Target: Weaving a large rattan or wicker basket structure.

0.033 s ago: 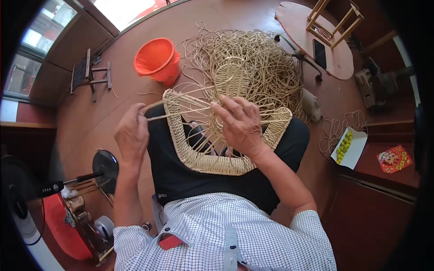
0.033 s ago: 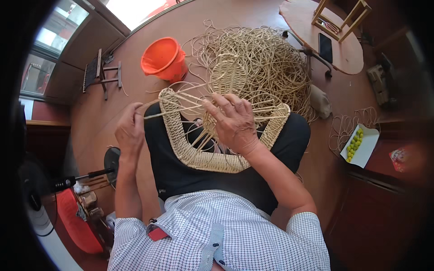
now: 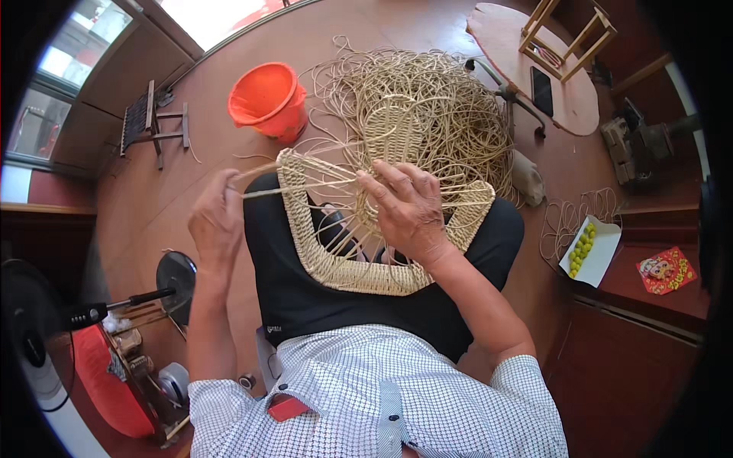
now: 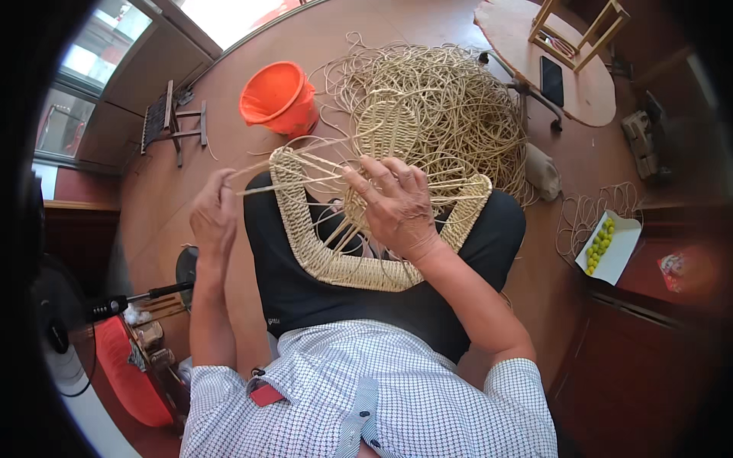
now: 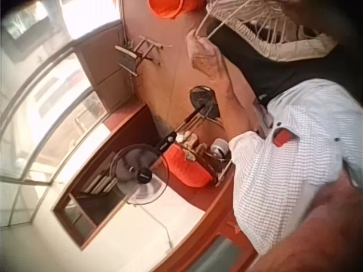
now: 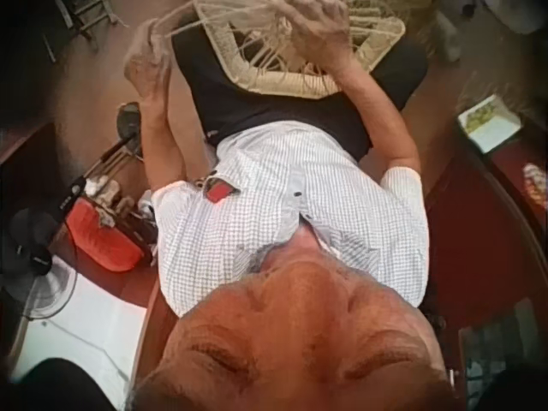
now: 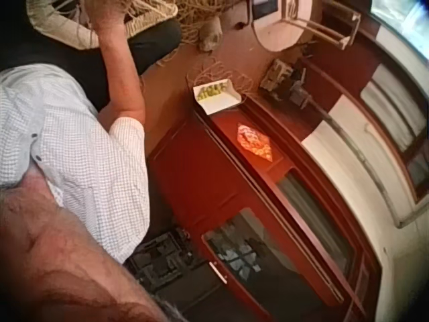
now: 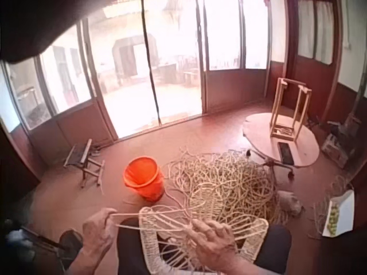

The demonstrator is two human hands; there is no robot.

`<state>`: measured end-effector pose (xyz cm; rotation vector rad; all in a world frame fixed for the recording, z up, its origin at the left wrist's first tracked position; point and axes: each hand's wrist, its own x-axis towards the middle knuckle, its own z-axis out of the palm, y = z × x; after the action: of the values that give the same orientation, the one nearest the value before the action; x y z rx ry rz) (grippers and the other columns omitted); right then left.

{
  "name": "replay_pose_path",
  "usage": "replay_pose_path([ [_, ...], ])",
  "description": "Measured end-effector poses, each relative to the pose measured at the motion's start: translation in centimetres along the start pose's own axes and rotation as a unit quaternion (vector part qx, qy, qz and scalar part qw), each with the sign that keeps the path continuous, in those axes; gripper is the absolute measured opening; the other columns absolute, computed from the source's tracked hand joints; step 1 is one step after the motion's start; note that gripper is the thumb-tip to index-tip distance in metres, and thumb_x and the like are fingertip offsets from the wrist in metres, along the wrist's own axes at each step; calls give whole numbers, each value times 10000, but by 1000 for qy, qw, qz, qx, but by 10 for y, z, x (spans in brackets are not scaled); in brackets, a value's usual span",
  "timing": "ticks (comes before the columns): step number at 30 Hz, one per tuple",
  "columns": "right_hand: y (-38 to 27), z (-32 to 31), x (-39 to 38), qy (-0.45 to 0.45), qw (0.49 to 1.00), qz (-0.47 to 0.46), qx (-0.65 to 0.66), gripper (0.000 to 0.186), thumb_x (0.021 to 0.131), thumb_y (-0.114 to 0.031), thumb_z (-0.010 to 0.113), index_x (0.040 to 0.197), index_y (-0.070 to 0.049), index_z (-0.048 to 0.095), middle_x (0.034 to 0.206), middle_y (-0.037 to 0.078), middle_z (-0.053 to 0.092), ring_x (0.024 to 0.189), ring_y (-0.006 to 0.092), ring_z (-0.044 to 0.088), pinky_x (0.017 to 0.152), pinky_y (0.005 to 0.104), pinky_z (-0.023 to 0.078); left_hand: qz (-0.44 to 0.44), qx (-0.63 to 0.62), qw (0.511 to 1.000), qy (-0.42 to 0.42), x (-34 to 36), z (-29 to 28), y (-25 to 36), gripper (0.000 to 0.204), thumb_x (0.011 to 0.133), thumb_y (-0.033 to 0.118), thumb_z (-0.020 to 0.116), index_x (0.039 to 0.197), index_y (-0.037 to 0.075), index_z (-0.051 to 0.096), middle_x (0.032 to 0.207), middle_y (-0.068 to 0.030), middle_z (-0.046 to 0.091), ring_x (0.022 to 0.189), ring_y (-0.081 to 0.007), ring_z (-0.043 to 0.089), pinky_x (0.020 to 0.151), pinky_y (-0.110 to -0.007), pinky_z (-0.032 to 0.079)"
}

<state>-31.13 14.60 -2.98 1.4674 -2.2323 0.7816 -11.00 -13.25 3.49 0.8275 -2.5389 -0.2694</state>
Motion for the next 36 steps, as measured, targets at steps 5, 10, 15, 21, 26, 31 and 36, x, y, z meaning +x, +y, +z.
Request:
replay_pose_path([
  [5,-6,3,-7,-1,1000,-15,-4,669,836,-88,746,1485,-249,745,1470,19,640,1338,290,567,1109,468,454,-107,-91,989,-50,45,-10,-51,306,1159,208,595,1389,98,763,844,-140,756,818,-272,778,735,-463,587],
  [10,-9,1,-9,-26,999,-19,-40,698,834,-80,757,1511,-243,713,1473,32,613,1338,301,553,1096,473,451,-267,-602,746,-100,101,3,-40,385,1193,256,636,1430,-39,708,1007,-53,801,865,-159,762,835,-293,645],
  [15,-8,-1,-7,-36,998,-10,-47,663,848,-118,779,1495,-237,708,1456,36,612,1336,301,553,1089,478,447,-75,-429,899,-46,73,-1,47,227,1155,84,664,1356,-5,722,1129,-73,813,1038,-177,798,898,-347,646],
  [21,-9,-4,-4,-30,998,-12,-47,647,863,-132,779,1496,-240,702,1441,36,610,1333,299,551,1087,482,449,194,-154,959,-140,36,30,80,263,1038,-45,689,1256,89,746,1215,-117,814,1023,-313,808,877,-437,621],
  [26,-8,-1,-5,-28,998,-8,-51,627,867,-110,762,1480,-238,715,1428,32,616,1326,291,557,1079,473,454,264,9,950,-164,50,39,72,269,1014,-13,682,1257,96,719,1179,-107,785,1102,-347,774,933,-475,625],
  [31,-9,-1,-5,-11,1000,-3,-29,616,864,-88,747,1461,-238,724,1406,24,625,1314,279,566,1072,464,457,314,59,910,-264,65,31,75,349,982,-19,674,1306,110,658,1219,-114,704,1113,-355,752,945,-476,617],
  [36,-7,-2,-8,-11,1000,1,-27,610,863,-83,750,1452,-235,725,1413,27,626,1327,280,565,1079,465,457,325,-11,906,-269,69,36,73,318,977,-9,687,1276,85,634,1182,-122,674,1123,-361,728,956,-480,607],
])
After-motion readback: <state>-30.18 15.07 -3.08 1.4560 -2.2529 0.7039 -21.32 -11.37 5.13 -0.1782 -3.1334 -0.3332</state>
